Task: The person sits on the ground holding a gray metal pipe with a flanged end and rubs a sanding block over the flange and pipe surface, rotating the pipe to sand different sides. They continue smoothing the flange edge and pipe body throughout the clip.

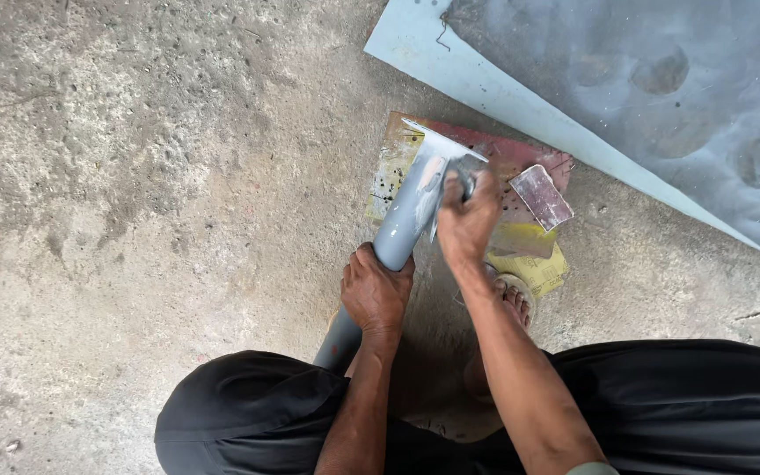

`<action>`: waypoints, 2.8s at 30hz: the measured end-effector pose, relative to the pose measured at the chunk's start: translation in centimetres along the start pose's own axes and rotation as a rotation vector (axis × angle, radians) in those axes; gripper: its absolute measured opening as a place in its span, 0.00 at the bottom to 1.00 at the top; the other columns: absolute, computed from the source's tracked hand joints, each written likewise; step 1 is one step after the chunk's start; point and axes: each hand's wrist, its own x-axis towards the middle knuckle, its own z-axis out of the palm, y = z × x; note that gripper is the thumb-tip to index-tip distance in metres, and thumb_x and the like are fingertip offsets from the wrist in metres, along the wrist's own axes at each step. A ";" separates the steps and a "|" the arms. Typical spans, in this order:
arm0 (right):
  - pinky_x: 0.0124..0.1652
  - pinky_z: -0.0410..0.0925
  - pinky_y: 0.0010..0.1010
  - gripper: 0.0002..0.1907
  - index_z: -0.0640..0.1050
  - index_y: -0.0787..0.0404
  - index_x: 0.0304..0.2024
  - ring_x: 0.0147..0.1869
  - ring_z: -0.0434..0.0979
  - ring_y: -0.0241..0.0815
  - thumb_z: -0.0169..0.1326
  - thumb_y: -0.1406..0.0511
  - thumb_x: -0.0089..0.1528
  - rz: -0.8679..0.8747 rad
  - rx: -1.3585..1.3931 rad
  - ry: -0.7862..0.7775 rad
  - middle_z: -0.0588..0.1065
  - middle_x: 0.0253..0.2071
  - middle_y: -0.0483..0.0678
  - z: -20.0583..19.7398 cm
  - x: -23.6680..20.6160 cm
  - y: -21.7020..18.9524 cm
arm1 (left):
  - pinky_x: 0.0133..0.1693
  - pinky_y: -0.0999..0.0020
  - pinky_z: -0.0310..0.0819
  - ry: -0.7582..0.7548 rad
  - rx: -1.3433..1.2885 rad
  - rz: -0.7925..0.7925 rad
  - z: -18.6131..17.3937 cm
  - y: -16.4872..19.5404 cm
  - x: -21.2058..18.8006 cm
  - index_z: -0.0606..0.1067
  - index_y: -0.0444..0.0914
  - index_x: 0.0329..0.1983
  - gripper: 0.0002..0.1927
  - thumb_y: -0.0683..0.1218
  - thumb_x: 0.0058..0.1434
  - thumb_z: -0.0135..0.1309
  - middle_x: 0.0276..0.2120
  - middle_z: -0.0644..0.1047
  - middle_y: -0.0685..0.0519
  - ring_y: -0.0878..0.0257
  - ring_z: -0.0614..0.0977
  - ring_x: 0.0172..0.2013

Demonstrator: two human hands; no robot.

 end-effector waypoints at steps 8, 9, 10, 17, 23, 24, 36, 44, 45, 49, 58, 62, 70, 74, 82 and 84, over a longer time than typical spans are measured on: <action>0.34 0.74 0.28 0.06 0.70 0.65 0.45 0.38 0.78 0.41 0.54 0.72 0.67 -0.177 -0.192 -0.025 0.75 0.37 0.50 -0.2 0.0 0.3 | 0.32 0.52 0.79 -0.064 0.032 -0.024 -0.1 -0.3 0.2 0.73 0.37 0.38 0.28 0.63 0.51 0.67 0.30 0.79 0.46 0.49 0.82 0.30; 0.34 0.75 0.28 0.07 0.70 0.66 0.47 0.39 0.79 0.41 0.52 0.72 0.67 -0.155 -0.181 -0.049 0.76 0.39 0.51 -0.5 0.3 0.8 | 0.32 0.52 0.79 -0.074 0.028 -0.015 -0.2 -0.3 0.4 0.73 0.37 0.38 0.28 0.62 0.51 0.67 0.30 0.79 0.46 0.48 0.82 0.30; 0.33 0.76 0.28 0.09 0.71 0.66 0.50 0.39 0.80 0.41 0.51 0.73 0.67 -0.131 -0.174 -0.073 0.77 0.41 0.52 -1.2 0.6 1.3 | 0.32 0.51 0.79 -0.088 0.022 -0.005 -0.4 -0.4 0.6 0.73 0.37 0.37 0.28 0.62 0.50 0.67 0.29 0.79 0.46 0.48 0.83 0.29; 0.37 0.80 0.30 0.28 0.63 0.58 0.68 0.39 0.81 0.44 0.53 0.72 0.66 -0.260 -0.369 -0.371 0.76 0.45 0.55 -6.1 -0.2 -0.7 | 0.31 0.50 0.81 -0.267 0.030 -0.138 -0.9 -0.7 2.5 0.73 0.38 0.37 0.30 0.64 0.46 0.68 0.31 0.81 0.44 0.45 0.85 0.27; 0.32 0.76 0.40 0.53 0.46 0.54 0.78 0.29 0.78 0.47 0.60 0.68 0.57 -0.351 -0.698 -0.679 0.75 0.37 0.55 -4.5 1.8 -3.4 | 0.31 0.51 0.81 -0.211 -0.021 -0.095 -0.8 -1.1 2.6 0.74 0.38 0.36 0.30 0.66 0.46 0.67 0.28 0.81 0.44 0.47 0.85 0.27; 0.32 0.76 0.42 0.53 0.46 0.53 0.78 0.29 0.78 0.47 0.61 0.68 0.57 -0.365 -0.713 -0.680 0.75 0.37 0.55 -4.2 2.0 -3.6 | 0.31 0.51 0.81 -0.220 -0.017 -0.102 -0.8 -1.1 2.6 0.74 0.38 0.37 0.30 0.66 0.46 0.67 0.28 0.81 0.44 0.47 0.85 0.27; 0.34 0.78 0.33 0.34 0.60 0.49 0.69 0.39 0.81 0.41 0.58 0.65 0.62 0.001 -0.199 -0.762 0.77 0.41 0.49 -5.4 -0.2 -3.2 | 0.30 0.52 0.81 -0.248 -0.014 -0.101 -0.7 -1.8 3.0 0.74 0.38 0.38 0.30 0.66 0.48 0.66 0.28 0.81 0.44 0.47 0.85 0.27; 0.44 0.77 0.41 0.23 0.65 0.58 0.59 0.53 0.76 0.48 0.61 0.59 0.69 0.192 -0.106 -0.309 0.72 0.49 0.54 -0.8 -1.6 -1.8 | 0.33 0.52 0.81 -0.296 -0.003 -0.112 -0.8 -1.9 3.3 0.74 0.37 0.41 0.30 0.63 0.47 0.66 0.31 0.81 0.45 0.48 0.86 0.29; 0.52 0.74 0.44 0.25 0.63 0.57 0.62 0.58 0.74 0.49 0.61 0.60 0.71 0.058 -0.191 -0.282 0.71 0.53 0.56 -0.1 -2.5 -2.2 | 0.33 0.52 0.81 -0.305 -0.011 -0.116 -0.8 -1.9 3.4 0.74 0.37 0.42 0.30 0.62 0.46 0.67 0.32 0.81 0.45 0.49 0.86 0.30; 0.58 0.64 0.54 0.45 0.53 0.65 0.69 0.64 0.62 0.57 0.66 0.60 0.61 0.048 -0.136 -0.319 0.60 0.60 0.65 1.0 -5.1 -3.5 | 0.35 0.53 0.81 -0.292 -0.033 -0.112 -0.8 -2.0 3.4 0.74 0.38 0.42 0.27 0.61 0.49 0.65 0.33 0.81 0.46 0.49 0.86 0.32; 0.39 0.72 0.44 0.38 0.60 0.56 0.72 0.44 0.75 0.48 0.61 0.71 0.63 0.597 0.962 -0.549 0.70 0.67 0.58 -5.1 -1.3 -2.5 | 0.32 0.54 0.81 -0.259 -0.065 -0.101 -1.1 -1.9 3.3 0.75 0.37 0.40 0.30 0.62 0.46 0.67 0.30 0.81 0.46 0.50 0.85 0.29; 0.48 0.77 0.53 0.29 0.67 0.56 0.70 0.52 0.79 0.51 0.57 0.65 0.66 0.799 1.118 -0.622 0.70 0.68 0.58 -6.6 -1.0 -2.6 | 0.32 0.54 0.81 -0.293 -0.027 -0.111 -1.1 -1.9 3.4 0.75 0.37 0.38 0.28 0.62 0.47 0.67 0.30 0.80 0.46 0.50 0.85 0.29; 0.42 0.77 0.57 0.24 0.72 0.56 0.63 0.53 0.82 0.56 0.57 0.68 0.63 0.840 0.936 -0.524 0.73 0.61 0.55 -7.0 -1.3 -3.4 | 0.41 0.55 0.80 -0.223 -0.101 -0.020 -0.9 -2.0 3.0 0.72 0.36 0.51 0.37 0.66 0.50 0.64 0.43 0.78 0.44 0.50 0.82 0.41; 0.39 0.75 0.41 0.19 0.78 0.58 0.54 0.44 0.81 0.45 0.61 0.66 0.60 0.673 0.215 -0.789 0.78 0.44 0.48 -8.1 -0.7 -5.2 | 0.51 0.56 0.77 -0.023 -0.244 0.180 -1.7 -2.3 2.0 0.66 0.37 0.66 0.39 0.66 0.62 0.58 0.61 0.70 0.41 0.48 0.76 0.54; 0.34 0.69 0.32 0.18 0.82 0.55 0.52 0.33 0.76 0.40 0.63 0.58 0.60 0.521 -0.548 -1.108 0.79 0.32 0.49 -7.4 0.2 -9.1 | 0.54 0.56 0.78 -0.065 -0.444 0.320 -2.4 -2.5 1.9 0.77 0.50 0.52 0.20 0.63 0.64 0.57 0.64 0.70 0.49 0.51 0.77 0.58; 0.36 0.75 0.27 0.19 0.81 0.52 0.52 0.39 0.82 0.35 0.58 0.55 0.60 0.629 -0.174 -1.032 0.81 0.40 0.42 -7.7 0.5 -8.7 | 0.50 0.59 0.80 -0.148 -0.570 0.179 -2.2 -2.3 2.3 0.78 0.48 0.45 0.18 0.62 0.62 0.59 0.64 0.72 0.51 0.54 0.79 0.55</action>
